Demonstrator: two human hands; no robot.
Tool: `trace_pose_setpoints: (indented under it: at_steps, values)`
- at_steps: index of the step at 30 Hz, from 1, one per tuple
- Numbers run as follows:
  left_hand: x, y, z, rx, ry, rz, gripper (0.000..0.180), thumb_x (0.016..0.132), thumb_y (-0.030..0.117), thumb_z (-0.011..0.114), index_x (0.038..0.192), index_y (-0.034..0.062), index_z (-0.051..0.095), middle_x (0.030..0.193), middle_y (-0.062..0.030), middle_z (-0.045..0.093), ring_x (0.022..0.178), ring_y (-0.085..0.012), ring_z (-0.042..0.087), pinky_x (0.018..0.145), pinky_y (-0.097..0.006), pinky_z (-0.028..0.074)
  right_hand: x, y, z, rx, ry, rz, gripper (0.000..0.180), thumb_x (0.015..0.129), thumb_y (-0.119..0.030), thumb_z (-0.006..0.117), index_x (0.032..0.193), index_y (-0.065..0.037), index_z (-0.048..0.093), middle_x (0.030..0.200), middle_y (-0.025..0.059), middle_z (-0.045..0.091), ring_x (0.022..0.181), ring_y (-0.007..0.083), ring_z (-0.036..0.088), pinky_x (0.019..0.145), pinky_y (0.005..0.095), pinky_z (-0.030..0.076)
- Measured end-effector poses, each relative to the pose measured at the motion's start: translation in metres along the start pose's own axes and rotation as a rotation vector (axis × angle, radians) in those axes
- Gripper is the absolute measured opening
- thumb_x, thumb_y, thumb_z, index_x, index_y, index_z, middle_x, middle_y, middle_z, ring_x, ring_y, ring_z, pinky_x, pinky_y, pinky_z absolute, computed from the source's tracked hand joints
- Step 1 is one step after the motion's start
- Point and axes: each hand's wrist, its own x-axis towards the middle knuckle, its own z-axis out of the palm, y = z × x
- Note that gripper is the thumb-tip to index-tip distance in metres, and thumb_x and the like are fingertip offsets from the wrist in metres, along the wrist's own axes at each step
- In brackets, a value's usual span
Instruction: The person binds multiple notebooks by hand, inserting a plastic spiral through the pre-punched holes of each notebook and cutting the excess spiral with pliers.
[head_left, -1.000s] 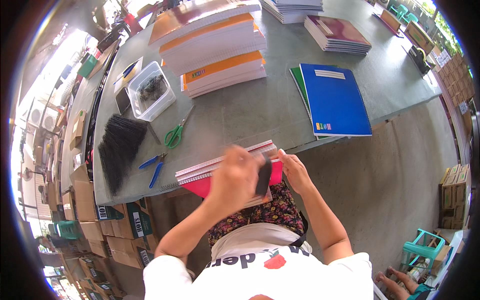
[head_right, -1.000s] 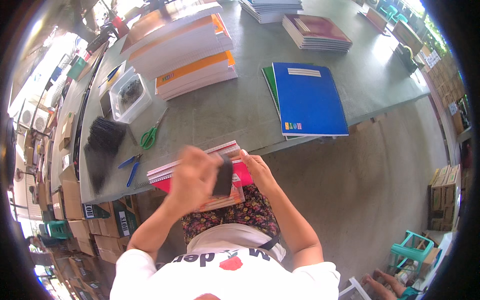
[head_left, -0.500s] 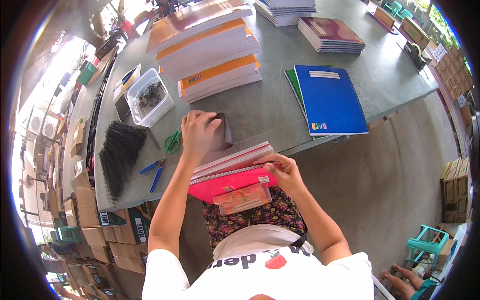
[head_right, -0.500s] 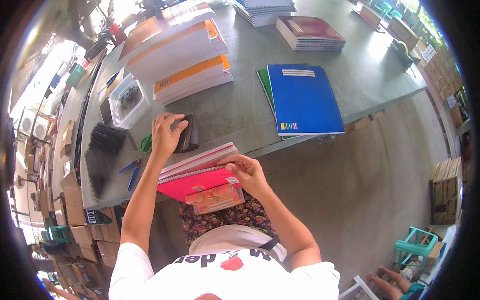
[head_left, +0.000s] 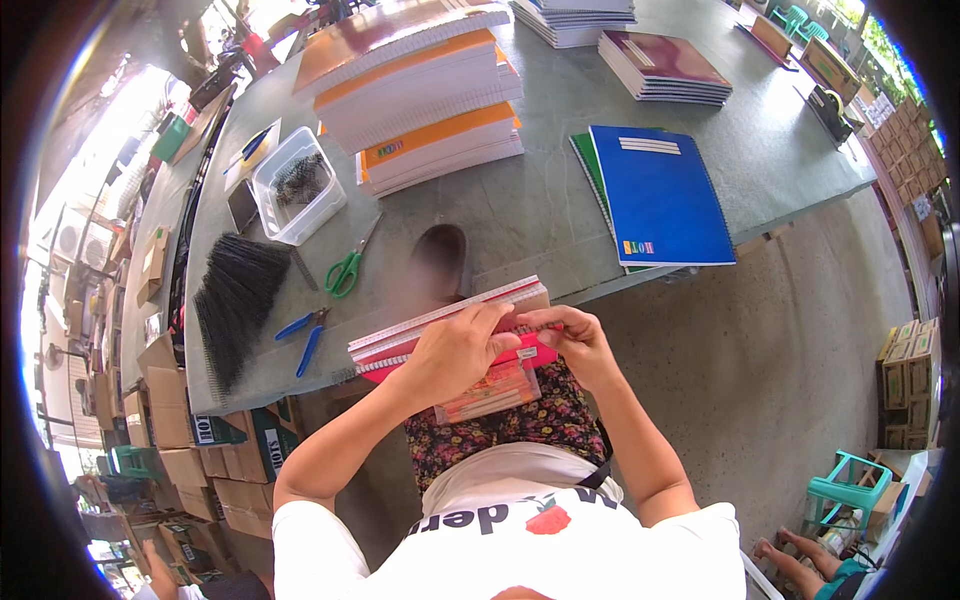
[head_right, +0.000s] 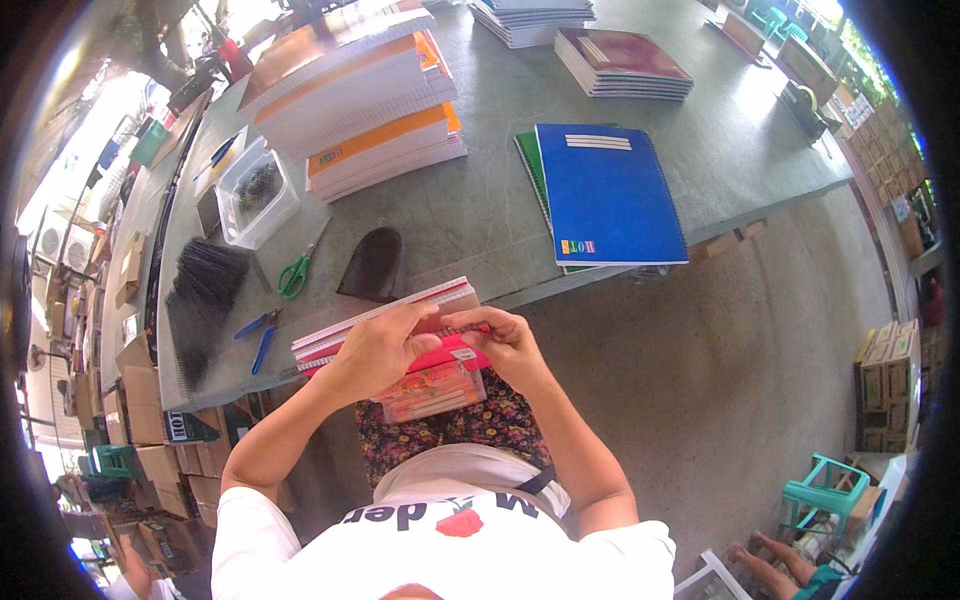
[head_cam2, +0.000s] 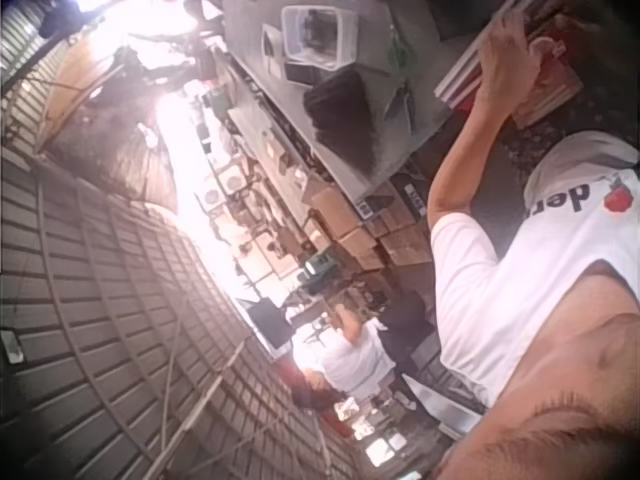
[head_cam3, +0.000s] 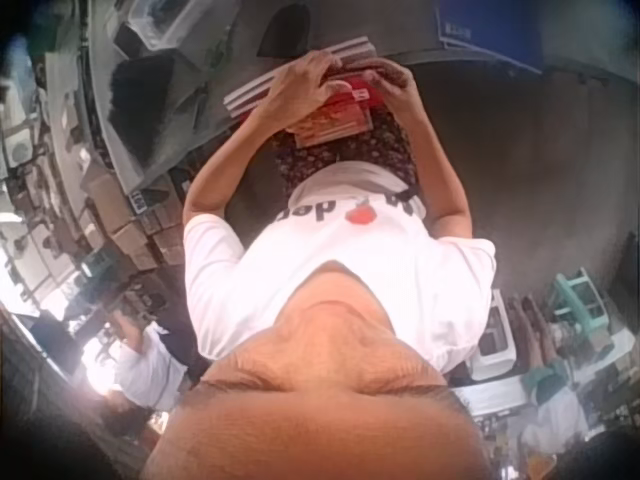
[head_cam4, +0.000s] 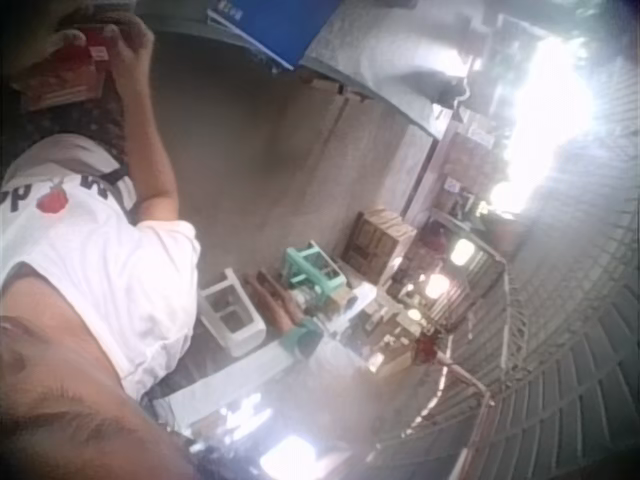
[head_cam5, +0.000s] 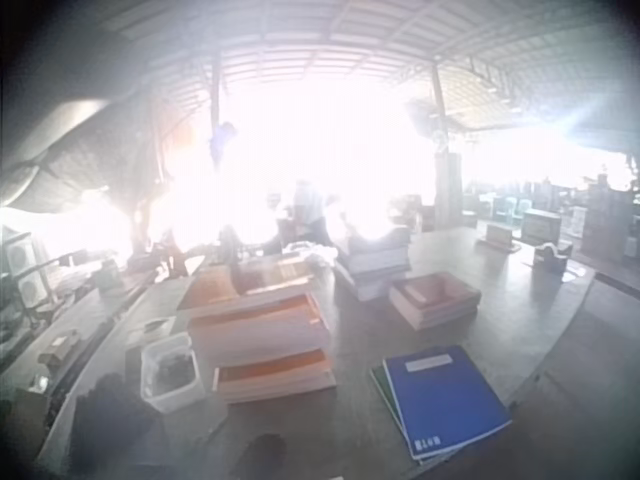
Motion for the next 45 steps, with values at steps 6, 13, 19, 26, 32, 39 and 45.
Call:
trace_pose_setpoints:
  at_steps: [6, 13, 19, 26, 32, 39, 45]
  values:
    - [0.004, 0.004, 0.001, 0.047, -0.142, -0.164, 0.026, 0.080, 0.021, 0.065, 0.094, 0.0002, 0.059, 0.088, -0.0153, 0.061, 0.085, -0.0340, 0.058, 0.075, -0.039, 0.046, -0.007, -0.003, -0.002, -0.084, 0.022, 0.120, 0.017, 0.087, -0.004, 0.060, 0.103, 0.002, 0.062, 0.101, 0.0077, 0.065, 0.092, 0.0114, 0.060, 0.088, 0.0264, 0.047]
    - [0.020, 0.008, 0.036, -0.083, 0.023, 0.044, 0.023, 0.081, 0.017, 0.060, 0.093, -0.0015, 0.061, 0.093, -0.0201, 0.062, 0.088, -0.0335, 0.058, 0.078, -0.041, 0.045, -0.010, -0.004, -0.003, -0.236, 0.071, 0.012, 0.010, 0.089, -0.006, 0.057, 0.091, 0.002, 0.062, 0.082, -0.0010, 0.062, 0.076, 0.0031, 0.051, 0.066, 0.0202, 0.043]
    - [0.025, 0.006, 0.056, -0.045, -0.005, 0.057, 0.016, 0.078, 0.010, 0.058, 0.088, -0.0017, 0.061, 0.087, -0.0191, 0.062, 0.084, -0.0332, 0.059, 0.076, -0.041, 0.046, -0.017, 0.005, -0.013, -0.683, 0.029, 0.054, 0.009, 0.086, 0.002, 0.051, 0.082, 0.002, 0.059, 0.076, -0.0038, 0.058, 0.072, 0.0020, 0.046, 0.059, 0.0206, 0.040]
    - [0.029, 0.021, 0.052, -0.072, 0.100, 0.105, 0.011, 0.071, 0.006, 0.065, 0.078, 0.0017, 0.058, 0.081, -0.0137, 0.056, 0.085, -0.0324, 0.055, 0.071, -0.040, 0.046, -0.022, 0.001, -0.001, -0.916, 0.224, -0.267, 0.005, 0.081, -0.001, 0.053, 0.082, 0.000, 0.057, 0.069, 0.0156, 0.056, 0.059, 0.0252, 0.057, 0.055, 0.0294, 0.043]
    - [-0.003, -0.050, -0.068, 0.019, 0.142, -0.013, 0.052, 0.060, 0.027, 0.079, 0.103, 0.0016, 0.064, 0.101, -0.0174, 0.062, 0.101, -0.0323, 0.057, 0.088, -0.038, 0.045, -0.006, -0.053, 0.005, -0.402, -0.168, 0.159, 0.030, 0.087, -0.017, 0.064, 0.110, 0.001, 0.061, 0.092, 0.0037, 0.065, 0.080, 0.0076, 0.056, 0.072, 0.0231, 0.047]
    - [-0.151, -0.158, -0.125, 0.403, -0.097, -0.622, 0.076, 0.057, 0.019, 0.077, 0.127, 0.0102, 0.049, 0.114, -0.0173, 0.052, 0.108, -0.0351, 0.050, 0.095, -0.040, 0.041, 0.045, -0.039, 0.120, -1.356, -0.839, -0.092, 0.035, 0.089, -0.026, 0.054, 0.117, -0.005, 0.057, 0.105, 0.0183, 0.063, 0.095, 0.0288, 0.062, 0.079, 0.0358, 0.049]
    - [-0.185, -0.100, -0.084, 0.092, 0.283, -0.808, 0.028, 0.076, 0.008, 0.054, 0.104, 0.0037, 0.051, 0.088, -0.0172, 0.059, 0.077, -0.0289, 0.057, 0.072, -0.037, 0.047, 0.069, 0.023, 0.183, -1.274, -0.673, -0.273, 0.019, 0.080, -0.016, 0.060, 0.096, -0.007, 0.065, 0.083, 0.0163, 0.066, 0.077, 0.0337, 0.064, 0.068, 0.0418, 0.051]
